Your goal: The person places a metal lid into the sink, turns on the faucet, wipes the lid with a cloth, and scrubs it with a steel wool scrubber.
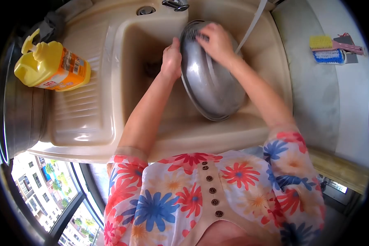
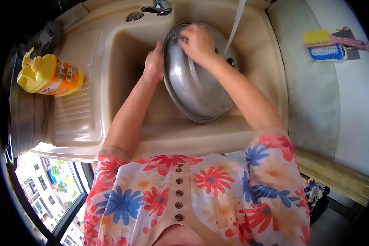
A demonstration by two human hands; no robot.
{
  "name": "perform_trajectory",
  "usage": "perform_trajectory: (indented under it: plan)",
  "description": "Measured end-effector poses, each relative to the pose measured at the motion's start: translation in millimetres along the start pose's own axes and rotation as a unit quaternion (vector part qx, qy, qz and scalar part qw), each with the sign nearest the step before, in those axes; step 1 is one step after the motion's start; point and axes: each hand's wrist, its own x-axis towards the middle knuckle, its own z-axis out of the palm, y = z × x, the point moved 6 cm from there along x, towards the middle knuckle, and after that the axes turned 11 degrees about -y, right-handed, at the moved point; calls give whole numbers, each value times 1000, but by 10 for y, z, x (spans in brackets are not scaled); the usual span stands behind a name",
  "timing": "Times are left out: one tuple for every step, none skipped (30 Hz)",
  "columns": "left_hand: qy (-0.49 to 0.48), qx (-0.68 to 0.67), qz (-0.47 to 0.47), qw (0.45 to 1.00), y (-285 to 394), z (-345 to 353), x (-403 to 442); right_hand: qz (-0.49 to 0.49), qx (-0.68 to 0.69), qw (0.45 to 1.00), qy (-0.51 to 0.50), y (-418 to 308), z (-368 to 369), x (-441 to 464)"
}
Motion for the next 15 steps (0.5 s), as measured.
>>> perform_trajectory:
  plan:
    - [0,-4,-4,1000,0,22,-9,-60,3,998,-10,-259,-89,-212]
    - [-1,-5,-9,1000,22,75,-33,-102,-6,993,-52,-514,-169,-412]
    - [-4,-4,-14,1000,41,141,-55,-101,-28,992,-75,-618,-227,-492]
    - [-5,4,-17,1000,62,230,-106,-99,-51,989,-96,-664,-274,-513]
    - [-17,62,4,998,106,353,-199,-75,-92,990,-71,-573,-346,-372]
    - [-31,122,23,992,169,484,-291,-47,-131,989,-43,-393,-395,-147]
    - [-43,157,58,985,104,459,-205,44,-157,983,-80,-62,-364,89]
    - [-39,184,68,980,121,501,-240,106,-149,981,-66,191,-431,236]
    - [-36,209,79,974,150,552,-293,219,-73,967,-108,520,-449,346]
    - [-31,231,91,968,172,602,-337,280,-10,949,-144,592,-567,349]
    - [-35,241,89,966,180,626,-368,241,-64,960,-126,526,-612,332]
    - [-37,250,88,963,196,629,-393,198,-118,967,-109,412,-629,286]
    - [-36,259,89,961,215,627,-393,126,-177,968,-127,187,-587,206]
    - [-54,244,95,964,191,616,-351,52,-232,961,-144,-89,-527,81]
    - [-74,232,99,965,154,597,-308,16,-203,958,-202,-325,-511,-15]
